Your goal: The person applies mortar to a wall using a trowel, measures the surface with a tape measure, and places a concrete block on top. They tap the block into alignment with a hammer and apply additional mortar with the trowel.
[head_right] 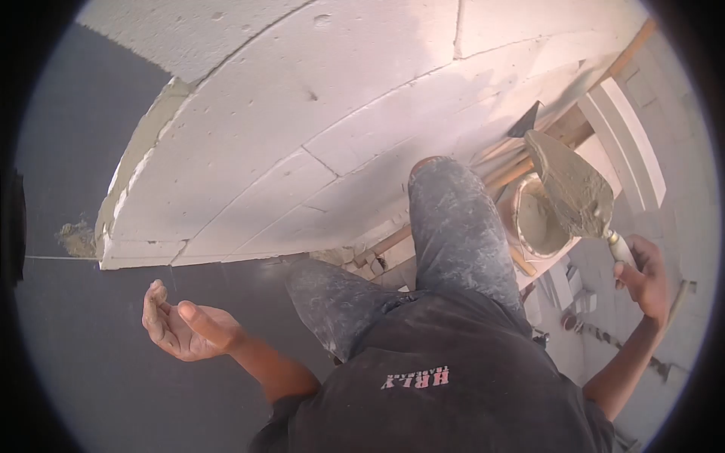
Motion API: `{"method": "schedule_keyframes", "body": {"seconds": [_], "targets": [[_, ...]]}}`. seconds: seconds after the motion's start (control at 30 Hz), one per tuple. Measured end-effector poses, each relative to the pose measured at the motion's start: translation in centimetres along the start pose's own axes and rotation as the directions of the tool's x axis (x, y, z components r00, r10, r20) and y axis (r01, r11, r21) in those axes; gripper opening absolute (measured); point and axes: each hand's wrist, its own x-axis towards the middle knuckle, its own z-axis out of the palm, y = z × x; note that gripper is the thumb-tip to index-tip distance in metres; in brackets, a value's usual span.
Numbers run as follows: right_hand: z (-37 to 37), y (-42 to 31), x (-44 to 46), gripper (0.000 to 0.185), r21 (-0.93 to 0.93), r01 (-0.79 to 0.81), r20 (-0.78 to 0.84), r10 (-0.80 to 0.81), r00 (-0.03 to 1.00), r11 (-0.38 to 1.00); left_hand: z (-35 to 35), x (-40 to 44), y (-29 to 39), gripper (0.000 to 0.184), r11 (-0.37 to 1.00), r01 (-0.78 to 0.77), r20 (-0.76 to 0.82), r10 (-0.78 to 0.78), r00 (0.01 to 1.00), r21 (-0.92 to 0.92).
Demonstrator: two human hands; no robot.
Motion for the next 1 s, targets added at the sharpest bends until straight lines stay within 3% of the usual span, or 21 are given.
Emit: {"method": "schedule_keyframes", "body": {"seconds": [0.03,0.07,0.1,0.13,0.17,0.23,0.3,0.37,0.43,0.5,0.63,0.7,0.73,0.8,0.83,0.9,1.0], "targets": [[-0.7,1.7,0.3,0.03,-0.031,-0.075,0.064,0.077,0.995,0.997,5.1,-1.1,2.3,0.041,0.967,0.091,0.111,-0.067,0.992,-0.236],[-0.2,1.4,0.5,0.026,-0.14,-0.207,0.023,0.212,0.977,0.968,9.6,-2.7,5.0,0.042,0.904,0.2,0.246,-0.11,0.963,-0.378],[0.4,2.0,0.7,0.024,-0.248,-0.246,-0.032,0.246,0.969,0.937,13.7,-3.8,7.8,0.044,0.823,0.318,0.404,-0.119,0.907,-0.472],[0.7,2.2,1.4,0.024,-0.416,-0.321,-0.11,0.303,0.947,0.851,17.7,-4.9,10.1,0.047,0.767,0.434,0.552,-0.127,0.824,-0.472],[0.8,5.3,1.7,0.028,-0.546,-0.335,-0.211,0.261,0.942,0.768,21.3,-6.0,13.0,0.05,0.72,0.529,0.685,-0.104,0.721,-0.448],[1.5,6.2,3.6,0.029,-0.55,-0.55,-0.25,0.504,0.827,0.629,27.3,-7.9,18.4,0.051,0.517,0.77,0.881,-0.061,0.468,-0.374],[1.9,9.3,4.9,0.027,-0.602,-0.523,-0.3,0.436,0.848,0.603,33.0,-10.8,23.1,0.052,0.496,0.852,0.984,0.033,0.175,-0.168],[2.8,9.8,6.9,0.026,-0.626,-0.541,-0.305,0.461,0.833,0.562,37.6,-13.4,27.3,0.056,0.699,0.701,0.987,0.149,0.052,-0.142],[3.0,11.3,9.1,0.025,-0.654,-0.539,-0.309,0.463,0.83,0.53,41.9,-16.1,30.7,0.06,0.853,0.521,0.938,0.155,-0.31,0.032],[2.9,13.6,11.2,0.026,-0.786,-0.394,-0.217,0.384,0.898,0.476,44.5,-22.3,32.0,0.057,0.916,0.389,0.874,0.106,-0.475,0.101],[3.3,14.0,14.6,0.019,-0.866,-0.306,-0.163,0.356,0.92,0.395,45.2,-28.1,30.2,0.051,0.941,0.33,0.843,0.117,-0.525,0.075],[3.1,14.5,16.0,0.017,-0.892,-0.251,-0.12,0.337,0.934,0.376,46.5,-28.4,30.0,0.046,0.934,0.323,0.754,0.101,-0.649,0.152],[2.9,14.5,16.6,0.016,-0.915,-0.196,-0.089,0.299,0.95,0.352,46.8,-28.5,30.0,0.046,0.935,0.323,0.752,0.107,-0.65,0.146],[2.7,15.0,17.2,0.014,-0.927,-0.173,-0.078,0.28,0.957,0.333,46.7,-29.0,29.9,0.042,0.885,0.449,0.839,0.153,-0.523,0.119],[2.8,15.9,17.5,0.013,-0.938,-0.126,-0.041,0.257,0.966,0.324,46.6,-29.4,30.0,0.042,0.885,0.449,0.836,0.154,-0.527,0.121],[3.0,17.0,17.1,0.012,-0.944,-0.082,-0.003,0.24,0.971,0.32,45.8,-28.0,30.5,0.034,0.779,0.627,0.845,0.329,-0.421,0.01],[3.2,17.4,14.4,0.01,-0.941,-0.024,0.084,0.3,0.95,0.338,44.8,-26.9,31.7,0.03,0.76,0.646,0.849,0.383,-0.365,-0.065]]}}
